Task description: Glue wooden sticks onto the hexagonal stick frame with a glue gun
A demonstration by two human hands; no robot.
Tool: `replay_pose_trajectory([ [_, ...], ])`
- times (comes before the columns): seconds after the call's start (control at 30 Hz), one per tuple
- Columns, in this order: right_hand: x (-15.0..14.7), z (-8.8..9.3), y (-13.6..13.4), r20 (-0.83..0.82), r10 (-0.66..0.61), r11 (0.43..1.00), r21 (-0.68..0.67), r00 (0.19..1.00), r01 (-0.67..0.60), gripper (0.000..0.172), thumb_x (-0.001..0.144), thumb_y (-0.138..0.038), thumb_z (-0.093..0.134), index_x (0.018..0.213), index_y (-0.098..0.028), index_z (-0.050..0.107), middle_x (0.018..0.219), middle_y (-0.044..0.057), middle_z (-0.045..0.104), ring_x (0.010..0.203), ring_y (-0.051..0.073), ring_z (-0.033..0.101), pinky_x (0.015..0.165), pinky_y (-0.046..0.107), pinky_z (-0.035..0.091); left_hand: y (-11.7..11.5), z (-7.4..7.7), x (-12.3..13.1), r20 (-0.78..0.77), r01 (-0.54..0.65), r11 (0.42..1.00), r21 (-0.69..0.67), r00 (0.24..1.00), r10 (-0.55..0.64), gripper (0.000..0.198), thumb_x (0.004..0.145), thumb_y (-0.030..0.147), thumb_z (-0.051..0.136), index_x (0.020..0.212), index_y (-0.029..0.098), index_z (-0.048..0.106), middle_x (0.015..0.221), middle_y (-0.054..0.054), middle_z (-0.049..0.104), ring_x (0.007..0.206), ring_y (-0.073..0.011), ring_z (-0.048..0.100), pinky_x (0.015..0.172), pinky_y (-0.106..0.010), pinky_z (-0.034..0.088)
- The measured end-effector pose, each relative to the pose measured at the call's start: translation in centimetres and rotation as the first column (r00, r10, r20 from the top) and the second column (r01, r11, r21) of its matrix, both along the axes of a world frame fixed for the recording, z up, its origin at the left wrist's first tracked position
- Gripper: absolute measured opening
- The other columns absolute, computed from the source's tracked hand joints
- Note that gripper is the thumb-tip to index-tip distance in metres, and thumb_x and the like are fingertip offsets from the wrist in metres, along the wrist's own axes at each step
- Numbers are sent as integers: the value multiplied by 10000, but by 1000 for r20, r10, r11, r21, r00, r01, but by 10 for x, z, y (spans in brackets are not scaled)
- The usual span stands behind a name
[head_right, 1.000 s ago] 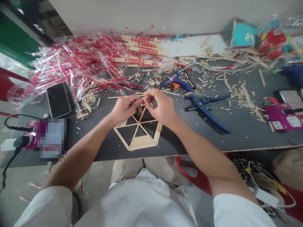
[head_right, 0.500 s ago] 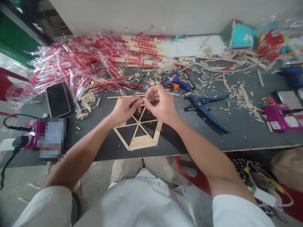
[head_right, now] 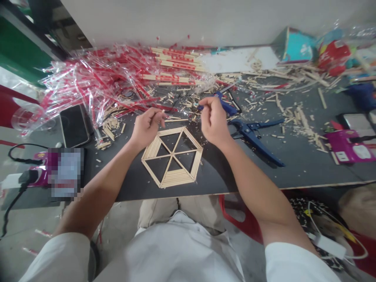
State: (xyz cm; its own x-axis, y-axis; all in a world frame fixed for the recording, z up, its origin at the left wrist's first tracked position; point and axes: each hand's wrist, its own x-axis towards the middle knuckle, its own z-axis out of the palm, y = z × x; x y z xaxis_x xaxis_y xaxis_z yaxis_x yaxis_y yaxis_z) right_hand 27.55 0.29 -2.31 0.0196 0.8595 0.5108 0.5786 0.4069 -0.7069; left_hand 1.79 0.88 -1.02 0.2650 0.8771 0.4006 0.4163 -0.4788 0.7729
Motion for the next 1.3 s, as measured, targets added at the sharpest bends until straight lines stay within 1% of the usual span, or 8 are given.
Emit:
replay_pose_trajectory([
  [0.1,26,0,12,142,-141,988,-42,980,149,361,1095,-544,343,1122,-273,580,756,29,566,654,221,583,727,427,537,10,-6,-10,48,-87,996,21,995,86,421,1096,547,503,979,191,694,710,-1,656,633,-121,594,662,-246,474],
  [0.17,42,1,18,298,-241,964,-32,924,262,328,1065,-511,426,1163,-256,609,911,103,657,861,287,674,888,489,555,14,-10,-13,82,-77,997,9,994,76,475,1086,619,486,1008,199,695,698,3,619,610,-124,558,632,-256,460],
  [0.27,58,-2,25,481,-319,925,-31,817,379,392,995,-484,561,1257,-200,626,1206,207,677,1238,396,617,1093,587,480,15,-14,-13,156,4,1000,-30,988,1,542,1045,721,493,1019,209,670,723,-4,633,620,-125,569,624,-263,471],
  [0.37,63,-10,27,571,-300,892,-116,764,437,510,970,-498,622,1332,-139,622,1312,253,643,1330,429,552,1143,607,435,14,-14,-8,271,122,983,-136,959,-82,590,988,790,546,1009,206,625,801,-32,722,599,-111,609,604,-257,490],
  [0.57,57,-23,25,613,-261,875,-176,746,451,589,962,-653,634,1230,-130,677,1304,266,616,1311,432,547,1133,592,427,16,-8,-7,452,182,966,-182,888,-82,559,842,720,811,938,193,648,899,-58,800,783,-133,732,752,-265,580],
  [0.8,61,-35,36,375,-359,908,-73,855,413,617,911,-677,688,1246,-167,599,1035,226,720,983,424,717,896,616,563,19,-18,-9,408,67,953,-297,911,63,464,740,595,903,856,171,755,772,-29,758,601,-110,653,626,-273,568],
  [1.17,16,-9,11,237,-170,976,-94,957,196,425,867,-668,688,941,-267,568,797,87,698,726,305,678,776,501,591,16,-20,-10,210,17,961,-277,977,43,294,775,441,868,897,174,840,866,-66,816,660,-143,703,693,-286,599],
  [1.3,13,-8,10,246,-99,989,-81,964,122,397,886,-651,660,932,-270,562,822,95,697,770,308,683,796,494,587,14,-19,-9,175,10,967,-254,984,36,260,777,420,870,879,182,848,879,-65,825,661,-141,697,674,-273,592],
])
